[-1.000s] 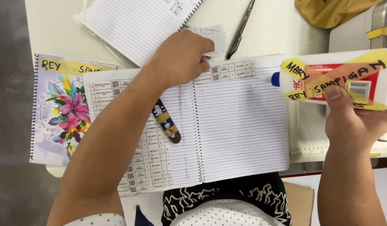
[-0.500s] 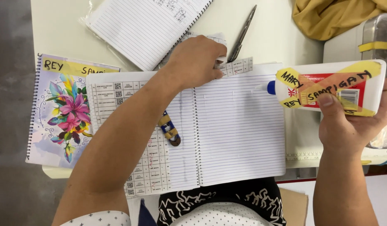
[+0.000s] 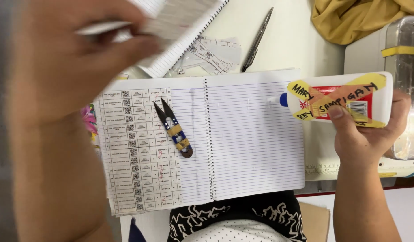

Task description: The person applies glue from a bottle onto a lined notebook page and presses a small paper label onto it. They then use scissors to trim the edges of the label and continue gluing and cutting additional labels.

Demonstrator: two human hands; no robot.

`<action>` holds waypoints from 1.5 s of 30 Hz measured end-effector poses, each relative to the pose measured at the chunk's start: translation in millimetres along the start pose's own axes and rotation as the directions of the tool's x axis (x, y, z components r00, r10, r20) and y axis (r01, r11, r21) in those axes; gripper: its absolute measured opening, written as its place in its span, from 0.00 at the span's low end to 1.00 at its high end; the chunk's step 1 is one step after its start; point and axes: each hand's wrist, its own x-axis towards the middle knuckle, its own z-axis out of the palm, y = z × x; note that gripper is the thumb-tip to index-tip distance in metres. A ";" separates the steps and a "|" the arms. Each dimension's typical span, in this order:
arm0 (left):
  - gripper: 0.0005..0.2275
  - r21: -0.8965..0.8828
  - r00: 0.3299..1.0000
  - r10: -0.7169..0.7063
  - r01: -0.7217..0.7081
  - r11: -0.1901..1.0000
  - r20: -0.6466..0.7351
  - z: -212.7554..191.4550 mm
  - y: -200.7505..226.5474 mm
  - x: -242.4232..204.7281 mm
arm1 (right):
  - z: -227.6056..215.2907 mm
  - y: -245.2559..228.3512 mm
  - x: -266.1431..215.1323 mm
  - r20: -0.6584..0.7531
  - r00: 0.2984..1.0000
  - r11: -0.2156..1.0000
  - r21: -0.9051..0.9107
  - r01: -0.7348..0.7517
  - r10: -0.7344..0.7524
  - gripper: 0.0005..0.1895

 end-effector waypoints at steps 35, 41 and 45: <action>0.08 0.030 0.590 -0.639 0.746 0.665 -0.494 -22.6 -135.8 -327.6 | -37.0 -4.8 -27.4 0.113 0.989 0.984 0.142 -0.107 0.091 0.26; 0.06 -0.113 0.512 -0.750 0.791 0.602 -0.418 -8.1 -78.8 -266.1 | 0.1 2.8 -0.7 0.031 0.995 0.941 0.322 -0.102 0.097 0.25; 0.07 -0.003 0.462 -0.790 0.862 0.507 -0.403 -8.1 -59.8 -251.6 | 29.9 0.1 15.6 0.044 0.998 0.952 0.303 -0.049 0.038 0.24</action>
